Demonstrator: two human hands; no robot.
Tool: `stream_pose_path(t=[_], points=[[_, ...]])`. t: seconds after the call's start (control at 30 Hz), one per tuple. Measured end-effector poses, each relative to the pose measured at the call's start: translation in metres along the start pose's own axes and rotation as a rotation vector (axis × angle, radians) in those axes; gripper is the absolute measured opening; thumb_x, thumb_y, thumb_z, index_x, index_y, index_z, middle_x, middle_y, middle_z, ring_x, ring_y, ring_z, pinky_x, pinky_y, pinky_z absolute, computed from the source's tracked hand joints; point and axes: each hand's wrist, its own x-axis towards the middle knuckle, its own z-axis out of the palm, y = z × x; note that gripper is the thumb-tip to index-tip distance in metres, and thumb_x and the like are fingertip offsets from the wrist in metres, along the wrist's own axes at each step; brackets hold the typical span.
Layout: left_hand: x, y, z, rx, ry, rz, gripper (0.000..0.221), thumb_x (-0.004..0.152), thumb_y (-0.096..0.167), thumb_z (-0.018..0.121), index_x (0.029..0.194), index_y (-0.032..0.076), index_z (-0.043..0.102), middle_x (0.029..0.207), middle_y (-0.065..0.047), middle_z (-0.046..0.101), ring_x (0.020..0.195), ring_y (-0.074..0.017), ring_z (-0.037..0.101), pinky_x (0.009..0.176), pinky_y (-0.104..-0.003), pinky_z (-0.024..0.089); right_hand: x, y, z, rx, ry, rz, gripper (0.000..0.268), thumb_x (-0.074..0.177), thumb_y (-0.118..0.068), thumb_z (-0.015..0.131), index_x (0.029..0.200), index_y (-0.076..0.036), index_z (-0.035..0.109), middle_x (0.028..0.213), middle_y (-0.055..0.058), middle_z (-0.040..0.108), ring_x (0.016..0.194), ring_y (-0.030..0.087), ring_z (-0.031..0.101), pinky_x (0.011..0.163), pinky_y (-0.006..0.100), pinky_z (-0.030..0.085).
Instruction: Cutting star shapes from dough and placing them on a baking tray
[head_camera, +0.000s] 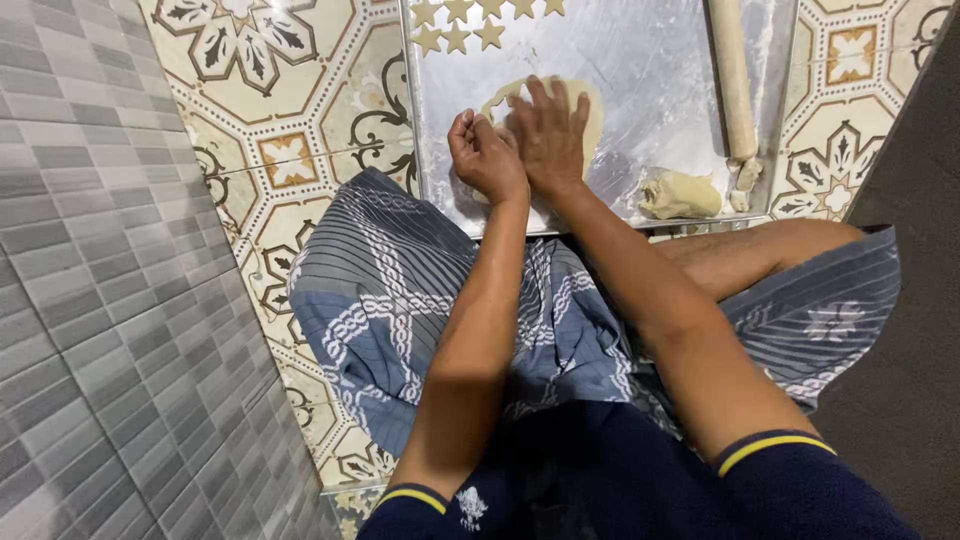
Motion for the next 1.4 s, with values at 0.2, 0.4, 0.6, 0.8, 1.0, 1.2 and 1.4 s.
stream_pose_path(t=[0.2, 0.4, 0.6, 0.8, 1.0, 1.2, 1.4], points=[[-0.001, 0.009, -0.007, 0.325, 0.044, 0.064, 0.023, 0.099, 0.012, 0.058, 0.117, 0.001, 0.067, 0.099, -0.01, 0.071, 0.081, -0.017, 0.064, 0.072, -0.029, 0.055, 0.005, 0.001, -0.021, 0.349, 0.115, 0.095, 0.04, 0.103, -0.035, 0.061, 0.136, -0.012, 0.056, 0.141, 0.013, 0.058, 0.141, 0.037, 0.041, 0.117, 0.067, 0.02], [0.006, -0.014, -0.02, 0.204, 0.034, -0.011, 0.027, 0.096, 0.01, 0.057, 0.117, -0.004, 0.066, 0.105, -0.014, 0.072, 0.091, -0.0213, 0.066, 0.083, -0.03, 0.055, 0.006, 0.027, -0.098, 0.595, 0.095, 0.044, 0.023, 0.095, -0.005, 0.062, 0.117, 0.001, 0.067, 0.116, 0.017, 0.064, 0.11, 0.033, 0.057, 0.096, 0.044, 0.048], [0.011, -0.045, -0.028, 0.423, -0.033, -0.019, 0.019, 0.087, 0.019, 0.071, 0.103, 0.011, 0.074, 0.081, -0.01, 0.068, 0.067, -0.0203, 0.062, 0.066, -0.036, 0.05, -0.055, 0.071, -0.053, 0.037, -0.342, -0.096, 0.028, 0.082, -0.036, 0.078, 0.108, -0.025, 0.073, 0.101, 0.003, 0.066, 0.091, 0.034, 0.068, 0.069, 0.054, 0.057], [0.011, -0.08, -0.062, 1.258, -0.5, -0.068, 0.031, 0.082, 0.037, 0.07, 0.113, 0.033, 0.073, 0.112, 0.005, 0.076, 0.115, -0.022, 0.071, 0.095, -0.038, 0.059, -0.071, 0.071, -0.037, 0.086, -0.267, -0.087, 0.02, 0.095, -0.026, 0.062, 0.111, -0.022, 0.074, 0.096, 0.009, 0.067, 0.086, 0.037, 0.068, 0.068, 0.051, 0.058], [-0.005, -0.062, -0.072, 1.417, -0.662, 0.174, 0.025, 0.085, 0.031, 0.075, 0.105, 0.016, 0.071, 0.102, -0.008, 0.075, 0.109, -0.0333, 0.073, 0.091, -0.046, 0.059, -0.074, 0.066, -0.039, 0.029, -0.14, -0.167, 0.017, 0.097, -0.026, 0.056, 0.096, -0.024, 0.073, 0.086, 0.005, 0.069, 0.079, 0.032, 0.068, 0.066, 0.044, 0.057], [-0.022, -0.025, -0.065, 1.433, -0.695, 0.132, 0.028, 0.09, 0.031, 0.072, 0.108, 0.01, 0.07, 0.105, -0.016, 0.074, 0.114, -0.0393, 0.07, 0.096, -0.05, 0.058, -0.076, 0.074, -0.034, 0.19, -0.236, -0.111, 0.018, 0.095, -0.026, 0.057, 0.102, -0.02, 0.072, 0.091, 0.01, 0.069, 0.089, 0.038, 0.069, 0.073, 0.05, 0.059], [-0.018, -0.024, -0.063, 1.435, -0.696, 0.117, 0.028, 0.088, 0.033, 0.074, 0.106, 0.012, 0.069, 0.105, -0.017, 0.074, 0.114, -0.0393, 0.07, 0.095, -0.051, 0.058, -0.072, 0.063, -0.046, 0.122, -0.22, -0.153, 0.016, 0.094, -0.022, 0.06, 0.102, -0.019, 0.073, 0.09, 0.009, 0.068, 0.085, 0.035, 0.068, 0.07, 0.047, 0.059]])
